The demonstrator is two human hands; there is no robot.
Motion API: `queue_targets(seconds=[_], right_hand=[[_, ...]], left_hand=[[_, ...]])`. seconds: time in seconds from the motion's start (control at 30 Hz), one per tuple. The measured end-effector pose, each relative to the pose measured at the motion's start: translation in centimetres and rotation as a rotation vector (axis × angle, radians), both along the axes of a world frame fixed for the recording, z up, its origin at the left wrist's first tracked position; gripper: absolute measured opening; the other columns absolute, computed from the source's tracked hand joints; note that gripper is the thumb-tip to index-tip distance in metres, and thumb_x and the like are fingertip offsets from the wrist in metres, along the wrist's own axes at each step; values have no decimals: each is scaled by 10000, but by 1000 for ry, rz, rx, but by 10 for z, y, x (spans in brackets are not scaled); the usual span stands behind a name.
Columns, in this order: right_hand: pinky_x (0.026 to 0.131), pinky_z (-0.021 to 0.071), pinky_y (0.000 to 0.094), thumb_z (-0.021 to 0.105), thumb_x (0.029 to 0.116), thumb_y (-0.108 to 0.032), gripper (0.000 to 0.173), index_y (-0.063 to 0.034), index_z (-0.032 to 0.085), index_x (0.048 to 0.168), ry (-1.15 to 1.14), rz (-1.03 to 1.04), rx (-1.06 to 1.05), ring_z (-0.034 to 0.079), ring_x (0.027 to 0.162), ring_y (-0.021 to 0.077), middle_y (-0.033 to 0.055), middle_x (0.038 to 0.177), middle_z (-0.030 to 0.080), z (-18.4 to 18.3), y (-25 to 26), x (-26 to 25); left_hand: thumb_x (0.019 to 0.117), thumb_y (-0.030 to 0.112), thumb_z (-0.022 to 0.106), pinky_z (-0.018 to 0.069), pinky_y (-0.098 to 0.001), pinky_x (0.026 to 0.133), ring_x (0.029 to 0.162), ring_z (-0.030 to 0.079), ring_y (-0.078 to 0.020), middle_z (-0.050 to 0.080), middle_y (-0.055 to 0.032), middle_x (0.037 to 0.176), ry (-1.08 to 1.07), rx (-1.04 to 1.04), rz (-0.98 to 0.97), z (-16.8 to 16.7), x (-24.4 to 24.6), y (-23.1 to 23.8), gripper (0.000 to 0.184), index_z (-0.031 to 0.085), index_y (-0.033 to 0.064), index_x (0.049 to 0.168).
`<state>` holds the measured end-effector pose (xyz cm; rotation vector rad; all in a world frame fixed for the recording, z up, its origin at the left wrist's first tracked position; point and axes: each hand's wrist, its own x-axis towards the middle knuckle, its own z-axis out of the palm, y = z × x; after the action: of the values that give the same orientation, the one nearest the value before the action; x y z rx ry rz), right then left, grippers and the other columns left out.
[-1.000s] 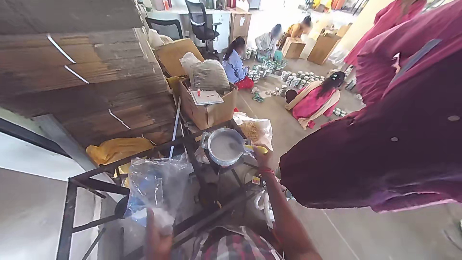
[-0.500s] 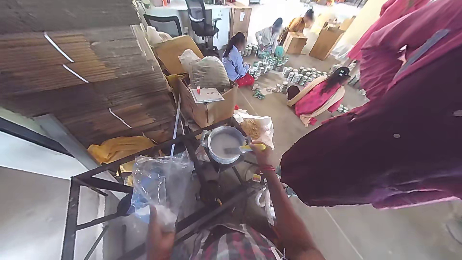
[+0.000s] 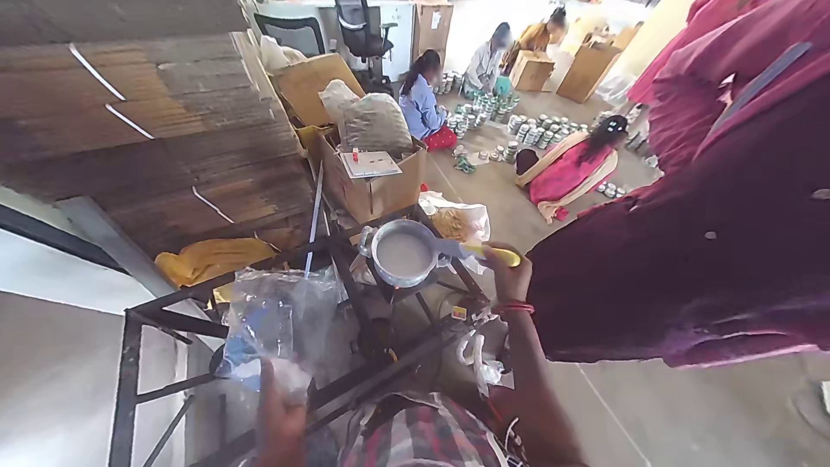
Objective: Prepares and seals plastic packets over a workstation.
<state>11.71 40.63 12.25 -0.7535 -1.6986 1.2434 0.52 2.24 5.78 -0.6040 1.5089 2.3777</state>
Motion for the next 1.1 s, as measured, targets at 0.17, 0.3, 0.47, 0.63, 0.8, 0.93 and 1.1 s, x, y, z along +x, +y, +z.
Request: queue_targets(seconds=[0.17,0.3,0.47,0.63,0.8,0.93,1.1], right_hand=[[735,662,350,696,932,-110,141,-18,715,1037,146,-16,-48,756,772,169,50,919,766,7,3,8],[754,652,365,691,938,-129,168,-4,724,1045,20,7,-84,746,780,170,75,930,759,-17,-8,-3],[767,642,361,704,949,-176,167,-40,747,1036,-97,18,-89,741,793,148,58,904,760,-39,-19,-10],[773,606,334,713,939,-175,169,-44,754,1038,-171,-34,-9,716,792,106,54,903,753,-46,-21,-20],[743,630,336,716,933,-186,178,-43,750,1032,-157,1,-36,730,767,118,53,892,758,-49,-16,-24],[756,609,363,711,950,-166,166,-41,751,1051,-206,-43,-21,715,767,134,74,895,749,-46,-16,-29],[767,631,369,721,933,-169,164,-51,755,1043,-196,64,-32,731,793,136,64,917,759,-52,-16,-34]], left_hand=[[1096,396,451,594,-269,796,906,672,-60,665,7,1040,99,-84,-25,5,-28,26,389,533,85,1315],[1077,349,520,564,-321,886,1011,644,-117,637,-82,1194,155,-210,-105,6,-65,59,476,470,33,1430],[1029,337,622,540,-386,982,1127,642,-199,628,-179,1295,278,-414,-189,7,-106,87,585,452,-18,1462],[960,319,728,487,-419,1071,1244,599,-245,579,-226,1384,437,-610,-247,8,-144,101,701,433,-45,1481],[943,315,747,465,-457,1076,1245,593,-278,590,-248,1357,478,-744,-341,27,-161,107,656,500,-55,1425],[923,382,764,463,-537,1042,1198,608,-337,618,-261,1290,512,-817,-400,39,-173,110,661,541,-45,1375],[923,388,768,480,-526,1043,1203,621,-308,626,-228,1310,534,-755,-402,49,-179,116,672,523,-4,1411]])
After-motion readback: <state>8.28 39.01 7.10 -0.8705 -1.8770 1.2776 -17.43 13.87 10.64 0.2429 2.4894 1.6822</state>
